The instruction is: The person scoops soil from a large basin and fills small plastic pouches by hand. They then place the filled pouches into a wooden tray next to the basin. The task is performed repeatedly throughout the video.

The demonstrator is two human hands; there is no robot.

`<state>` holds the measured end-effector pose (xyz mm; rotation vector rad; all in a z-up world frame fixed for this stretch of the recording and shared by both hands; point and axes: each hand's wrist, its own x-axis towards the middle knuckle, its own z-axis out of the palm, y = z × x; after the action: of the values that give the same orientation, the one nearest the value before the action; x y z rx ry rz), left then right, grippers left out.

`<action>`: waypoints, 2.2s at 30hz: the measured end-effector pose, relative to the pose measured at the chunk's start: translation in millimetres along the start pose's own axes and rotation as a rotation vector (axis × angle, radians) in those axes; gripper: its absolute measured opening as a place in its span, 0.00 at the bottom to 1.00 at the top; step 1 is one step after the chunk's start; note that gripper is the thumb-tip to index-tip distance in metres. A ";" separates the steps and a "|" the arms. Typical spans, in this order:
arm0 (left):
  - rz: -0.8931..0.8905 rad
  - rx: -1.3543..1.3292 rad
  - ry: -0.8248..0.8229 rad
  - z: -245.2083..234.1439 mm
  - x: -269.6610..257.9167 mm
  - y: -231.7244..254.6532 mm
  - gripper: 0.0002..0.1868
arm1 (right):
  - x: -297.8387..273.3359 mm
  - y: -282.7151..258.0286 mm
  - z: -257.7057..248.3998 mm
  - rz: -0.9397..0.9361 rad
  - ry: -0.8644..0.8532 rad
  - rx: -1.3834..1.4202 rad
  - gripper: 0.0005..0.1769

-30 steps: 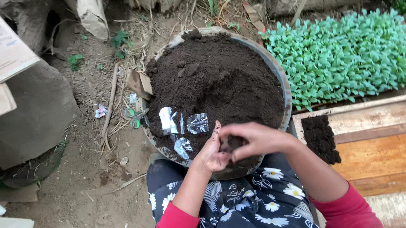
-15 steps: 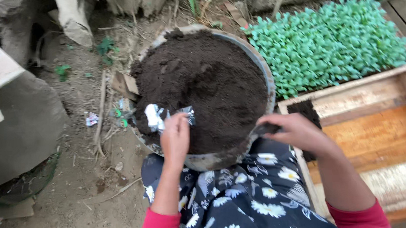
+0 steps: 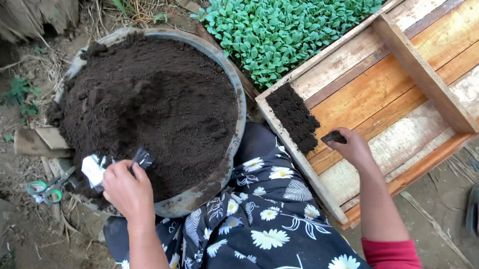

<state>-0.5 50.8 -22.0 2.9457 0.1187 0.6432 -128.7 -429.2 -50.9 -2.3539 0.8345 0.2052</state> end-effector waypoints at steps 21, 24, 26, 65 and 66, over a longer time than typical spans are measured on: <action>-0.174 -0.442 -0.236 -28.5 -0.5 26.2 0.07 | 47.0 -13.8 42.7 0.329 -0.302 0.283 0.34; -0.220 -0.533 -0.250 -32.5 0.4 34.9 0.10 | 26.3 -55.5 13.9 0.461 -0.391 0.290 0.36; -0.244 -0.571 -0.257 -34.2 2.0 38.4 0.06 | 36.5 -42.0 20.0 0.393 -0.392 0.189 0.37; -0.272 -1.199 -0.333 -32.2 -5.3 68.3 0.18 | -47.6 -301.0 138.6 -0.751 -0.321 0.507 0.05; -0.275 -1.200 -0.333 -39.3 -3.6 67.7 0.18 | -48.2 -299.6 131.9 -0.751 -0.323 0.504 0.05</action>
<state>-16.9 -12.4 21.2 1.7779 0.0638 0.0768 24.8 -143.2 13.2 -1.9189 -0.1673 0.0426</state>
